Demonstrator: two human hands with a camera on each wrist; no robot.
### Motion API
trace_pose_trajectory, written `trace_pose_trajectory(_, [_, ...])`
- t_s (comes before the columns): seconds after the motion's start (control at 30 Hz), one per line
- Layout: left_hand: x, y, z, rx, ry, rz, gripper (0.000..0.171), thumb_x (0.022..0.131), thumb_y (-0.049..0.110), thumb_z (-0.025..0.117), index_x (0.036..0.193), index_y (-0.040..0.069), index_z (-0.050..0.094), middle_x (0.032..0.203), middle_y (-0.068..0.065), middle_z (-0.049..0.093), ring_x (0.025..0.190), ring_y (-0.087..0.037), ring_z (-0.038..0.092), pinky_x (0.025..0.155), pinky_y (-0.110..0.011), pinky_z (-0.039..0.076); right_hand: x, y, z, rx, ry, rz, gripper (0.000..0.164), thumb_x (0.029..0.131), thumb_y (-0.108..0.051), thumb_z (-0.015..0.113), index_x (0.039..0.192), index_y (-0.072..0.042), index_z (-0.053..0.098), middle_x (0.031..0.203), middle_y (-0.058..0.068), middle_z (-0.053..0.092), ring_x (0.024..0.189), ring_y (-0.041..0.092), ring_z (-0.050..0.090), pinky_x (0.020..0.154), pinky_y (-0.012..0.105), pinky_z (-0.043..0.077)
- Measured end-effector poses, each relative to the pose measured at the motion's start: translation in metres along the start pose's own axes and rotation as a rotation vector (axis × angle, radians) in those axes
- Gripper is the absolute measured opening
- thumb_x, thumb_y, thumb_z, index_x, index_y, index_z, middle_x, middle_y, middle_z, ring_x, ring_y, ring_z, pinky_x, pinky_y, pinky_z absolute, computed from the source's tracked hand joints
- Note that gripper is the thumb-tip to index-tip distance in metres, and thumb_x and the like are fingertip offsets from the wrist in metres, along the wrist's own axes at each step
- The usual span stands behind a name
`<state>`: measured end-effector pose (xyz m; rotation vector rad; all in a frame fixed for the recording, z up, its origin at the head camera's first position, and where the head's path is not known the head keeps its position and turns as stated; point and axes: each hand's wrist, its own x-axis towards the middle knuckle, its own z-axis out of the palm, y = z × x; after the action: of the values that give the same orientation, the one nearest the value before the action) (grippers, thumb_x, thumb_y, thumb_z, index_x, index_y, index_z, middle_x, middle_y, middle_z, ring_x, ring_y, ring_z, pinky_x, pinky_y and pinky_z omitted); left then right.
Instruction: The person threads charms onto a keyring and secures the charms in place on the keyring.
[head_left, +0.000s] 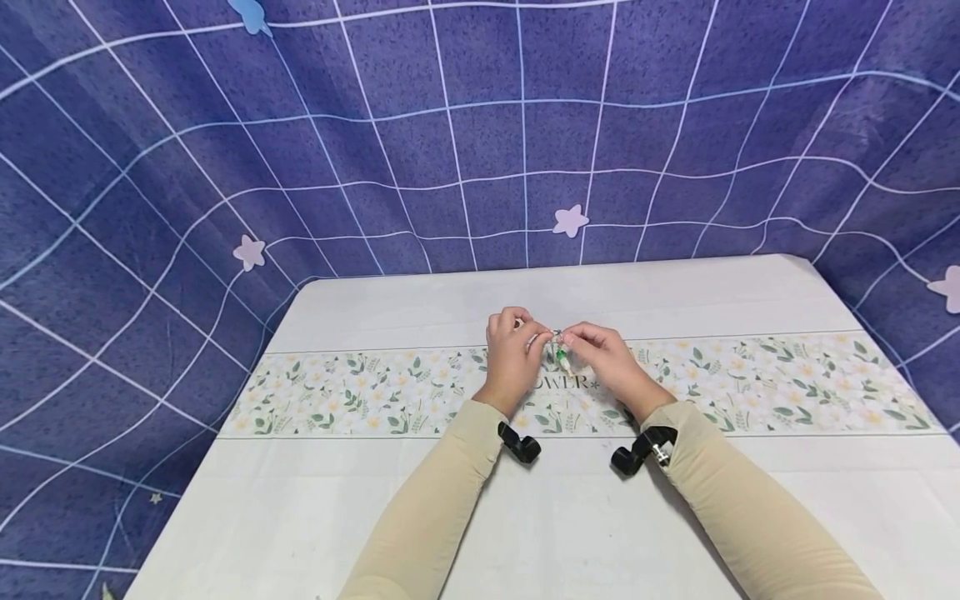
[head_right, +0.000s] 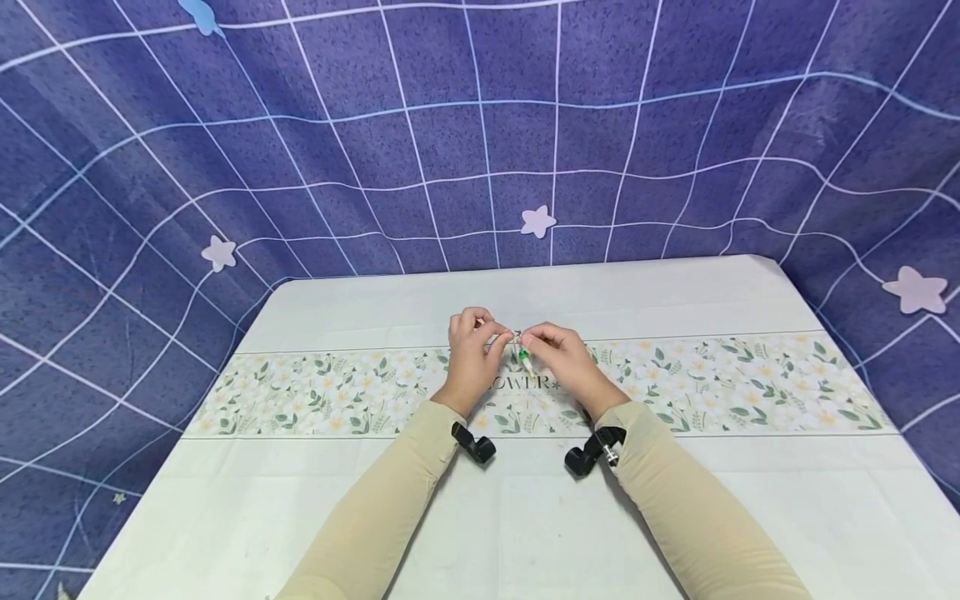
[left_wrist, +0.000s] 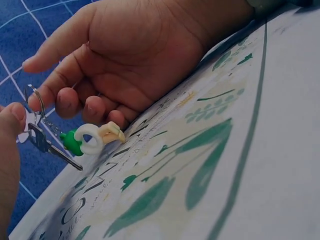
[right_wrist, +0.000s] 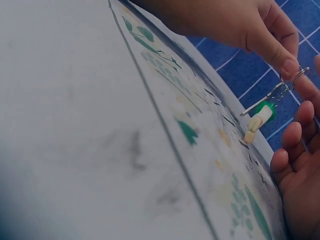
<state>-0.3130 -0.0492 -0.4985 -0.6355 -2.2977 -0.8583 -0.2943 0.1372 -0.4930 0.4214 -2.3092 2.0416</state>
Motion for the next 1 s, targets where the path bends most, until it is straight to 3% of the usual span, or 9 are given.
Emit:
trace_pose_trajectory(0.17, [0.001, 0.001, -0.002, 0.053, 0.028, 0.133, 0.013, 0.096, 0.027, 0.07, 0.091, 0.016, 0.075, 0.11, -0.003, 0.053, 0.101, -0.026, 0.045, 0.096, -0.047, 0.037, 0.002, 0.0, -0.002, 0.009, 0.009, 0.056, 0.029, 0.104, -0.016, 0.057, 0.114, 0.01, 0.068, 0.099, 0.017, 0.068, 0.075, 0.025, 0.054, 0.072, 0.031, 0.045])
trace_pose_trajectory(0.33, [0.0, 0.002, -0.003, 0.081, 0.029, 0.174, 0.011, 0.096, 0.026, 0.07, 0.091, 0.016, 0.074, 0.11, -0.003, 0.053, 0.1, -0.026, 0.044, 0.094, -0.047, 0.037, 0.004, 0.002, -0.002, 0.055, 0.03, 0.077, 0.028, 0.102, -0.013, 0.062, 0.11, 0.013, 0.068, 0.089, 0.01, 0.069, 0.068, 0.019, 0.052, 0.07, 0.028, 0.045])
trace_pose_trajectory(0.43, [0.0, 0.002, -0.002, 0.077, 0.026, 0.146, 0.012, 0.096, 0.026, 0.07, 0.091, 0.016, 0.074, 0.11, -0.003, 0.053, 0.101, -0.026, 0.045, 0.095, -0.046, 0.037, 0.003, 0.003, -0.001, 0.062, 0.036, 0.064, 0.028, 0.101, -0.014, 0.063, 0.107, 0.013, 0.068, 0.085, 0.005, 0.069, 0.069, 0.016, 0.052, 0.071, 0.027, 0.045])
trace_pose_trajectory(0.7, [-0.001, 0.002, -0.002, 0.011, 0.005, -0.029, 0.017, 0.097, 0.03, 0.069, 0.09, 0.015, 0.074, 0.11, -0.002, 0.051, 0.104, -0.026, 0.042, 0.099, -0.044, 0.035, 0.003, 0.008, 0.0, 0.03, 0.009, -0.007, 0.02, 0.099, -0.011, 0.066, 0.104, 0.008, 0.069, 0.096, 0.0, 0.071, 0.092, 0.012, 0.062, 0.084, 0.023, 0.047])
trace_pose_trajectory(1.0, [0.0, 0.0, 0.0, 0.012, 0.004, -0.041, 0.017, 0.097, 0.028, 0.069, 0.089, 0.014, 0.073, 0.109, -0.003, 0.052, 0.102, -0.026, 0.043, 0.097, -0.044, 0.036, 0.003, 0.009, -0.001, 0.028, 0.004, -0.04, 0.018, 0.1, -0.008, 0.064, 0.105, 0.008, 0.069, 0.094, 0.001, 0.068, 0.084, 0.011, 0.059, 0.077, 0.023, 0.048])
